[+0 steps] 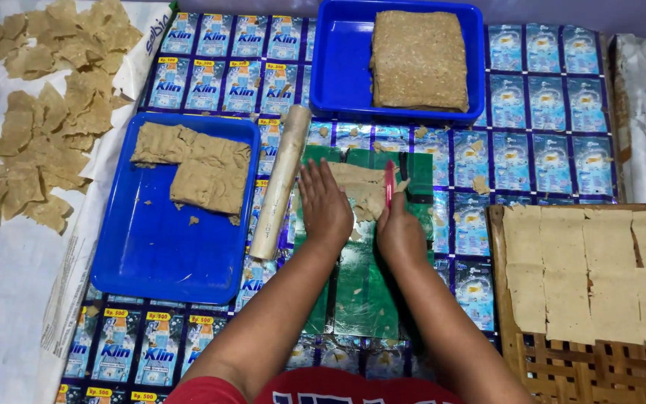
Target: Flattening and cutting dough into square pieces for snack production.
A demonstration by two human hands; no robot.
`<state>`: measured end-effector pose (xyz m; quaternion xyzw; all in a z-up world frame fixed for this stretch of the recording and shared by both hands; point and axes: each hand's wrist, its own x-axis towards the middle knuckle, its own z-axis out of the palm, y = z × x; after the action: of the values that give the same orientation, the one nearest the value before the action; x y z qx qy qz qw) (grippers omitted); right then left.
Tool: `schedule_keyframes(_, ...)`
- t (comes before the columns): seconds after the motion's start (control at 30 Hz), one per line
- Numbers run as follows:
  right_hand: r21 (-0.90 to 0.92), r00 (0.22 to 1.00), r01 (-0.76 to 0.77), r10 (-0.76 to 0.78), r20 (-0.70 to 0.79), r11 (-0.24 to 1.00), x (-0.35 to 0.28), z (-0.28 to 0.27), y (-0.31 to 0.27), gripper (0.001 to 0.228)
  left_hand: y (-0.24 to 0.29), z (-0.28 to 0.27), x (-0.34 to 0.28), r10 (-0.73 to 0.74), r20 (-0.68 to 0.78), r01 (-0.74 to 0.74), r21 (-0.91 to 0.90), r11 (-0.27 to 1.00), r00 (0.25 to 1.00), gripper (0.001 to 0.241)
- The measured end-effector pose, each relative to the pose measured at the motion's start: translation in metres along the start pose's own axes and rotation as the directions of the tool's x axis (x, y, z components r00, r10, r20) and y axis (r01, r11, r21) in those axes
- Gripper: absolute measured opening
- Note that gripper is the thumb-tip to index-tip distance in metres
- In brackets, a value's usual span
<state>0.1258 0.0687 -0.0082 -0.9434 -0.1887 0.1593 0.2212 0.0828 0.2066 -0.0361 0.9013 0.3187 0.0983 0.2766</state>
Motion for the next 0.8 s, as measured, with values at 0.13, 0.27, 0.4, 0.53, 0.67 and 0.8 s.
schedule_keyframes(0.13,0.138,0.997,-0.036,0.045,-0.062,0.99,-0.01,-0.019,-0.005,0.028,0.002,-0.005,0.001,0.08,-0.056,-0.085,-0.087,0.993,0.995,0.059)
schedule_keyframes(0.27,0.242,0.973,-0.176,0.205,-0.101,0.954,-0.02,-0.034,0.0,0.025,-0.013,-0.008,0.017,0.067,-0.089,-0.073,-0.065,0.995,0.994,0.053)
schedule_keyframes(0.4,0.254,0.981,-0.181,0.192,-0.018,0.95,-0.019,-0.018,-0.007,0.024,-0.029,-0.005,0.039,0.003,0.035,0.001,-0.109,0.994,0.999,0.037)
schedule_keyframes(0.53,0.107,0.993,-0.113,0.115,-0.011,0.988,-0.001,0.007,0.013,0.027,0.006,-0.011,0.027,-0.021,0.039,0.03,-0.233,0.972,0.999,0.029)
schedule_keyframes(0.67,0.029,0.988,-0.148,0.15,-0.046,0.989,0.008,-0.008,0.034,0.027,0.025,-0.002,0.008,0.108,0.1,-0.068,-0.336,0.94,0.989,0.04)
schedule_keyframes(0.8,-0.161,0.961,-0.203,0.165,-0.222,0.966,0.023,-0.026,0.083,0.025,0.004,0.006,0.011,0.229,0.062,-0.206,-0.255,0.945,0.972,0.039)
